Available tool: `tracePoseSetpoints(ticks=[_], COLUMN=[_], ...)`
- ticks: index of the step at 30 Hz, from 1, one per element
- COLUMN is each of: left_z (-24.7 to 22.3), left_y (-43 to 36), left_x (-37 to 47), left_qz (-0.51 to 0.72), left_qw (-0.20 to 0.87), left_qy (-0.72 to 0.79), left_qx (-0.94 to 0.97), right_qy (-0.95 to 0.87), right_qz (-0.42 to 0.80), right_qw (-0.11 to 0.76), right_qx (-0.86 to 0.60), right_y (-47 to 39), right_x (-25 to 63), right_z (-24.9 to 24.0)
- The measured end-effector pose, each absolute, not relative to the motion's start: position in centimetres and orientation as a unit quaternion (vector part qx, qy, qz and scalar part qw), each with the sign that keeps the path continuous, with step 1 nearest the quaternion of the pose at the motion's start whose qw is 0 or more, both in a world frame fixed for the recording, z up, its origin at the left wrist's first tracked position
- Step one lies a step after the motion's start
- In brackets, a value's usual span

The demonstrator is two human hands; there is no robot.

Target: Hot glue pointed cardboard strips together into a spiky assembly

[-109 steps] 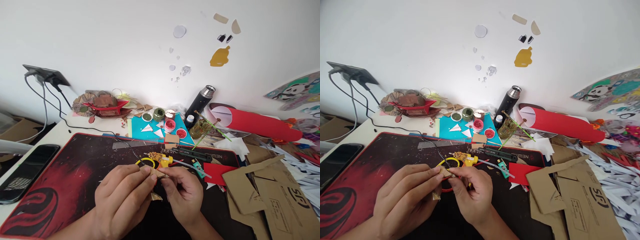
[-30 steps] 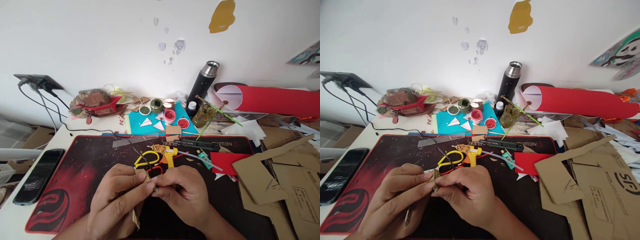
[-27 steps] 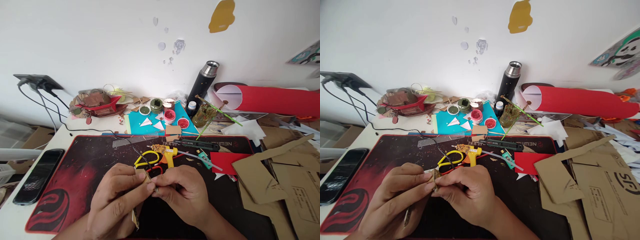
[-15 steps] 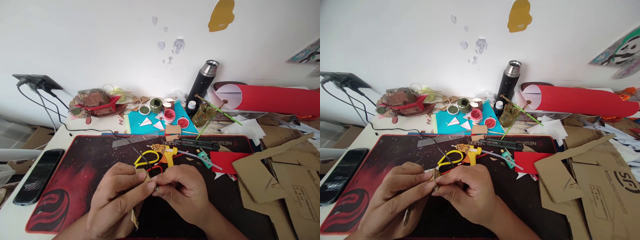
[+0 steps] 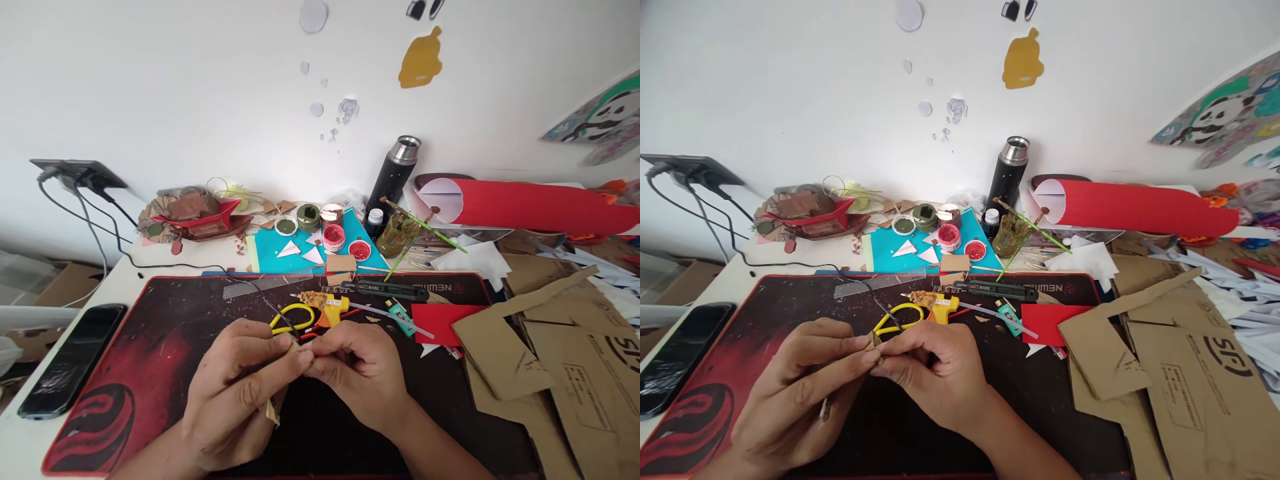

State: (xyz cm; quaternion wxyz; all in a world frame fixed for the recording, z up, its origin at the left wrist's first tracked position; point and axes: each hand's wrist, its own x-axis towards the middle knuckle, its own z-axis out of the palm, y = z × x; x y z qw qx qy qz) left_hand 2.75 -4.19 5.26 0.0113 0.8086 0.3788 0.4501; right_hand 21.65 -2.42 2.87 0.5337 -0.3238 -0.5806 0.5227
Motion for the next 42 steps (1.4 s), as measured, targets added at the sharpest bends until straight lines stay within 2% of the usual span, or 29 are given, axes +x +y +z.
tracePoseSetpoints(ticks=[8, 17, 28, 36, 42], left_z=[4.9, 7.6, 7.0, 5.3, 4.2], left_y=[-3.9, -3.3, -4.2, -3.9, -3.5], left_x=[2.6, 4.5, 4.9, 5.2, 5.1], left_qz=[0.456, 0.437, 0.392, 0.425, 0.445], left_qw=[0.091, 0.175, 0.335, 0.467, 0.472], left_qy=[0.361, 0.408, 0.57, 0.57, 0.566], left_qx=[0.809, 0.782, 0.64, 0.525, 0.509], right_qy=[-0.506, -0.426, -0.45, -0.462, -0.459], right_qz=[0.613, 0.689, 0.686, 0.666, 0.679], right_qw=[0.499, 0.496, 0.462, 0.454, 0.428], right_qx=[-0.345, -0.313, -0.336, -0.371, -0.381], right_y=[-2.0, -1.0, -0.6, -0.3, -0.3], right_x=[21.9, 22.2, 22.4, 22.3, 22.1], right_z=[2.3, 2.1, 1.5, 1.2, 0.7])
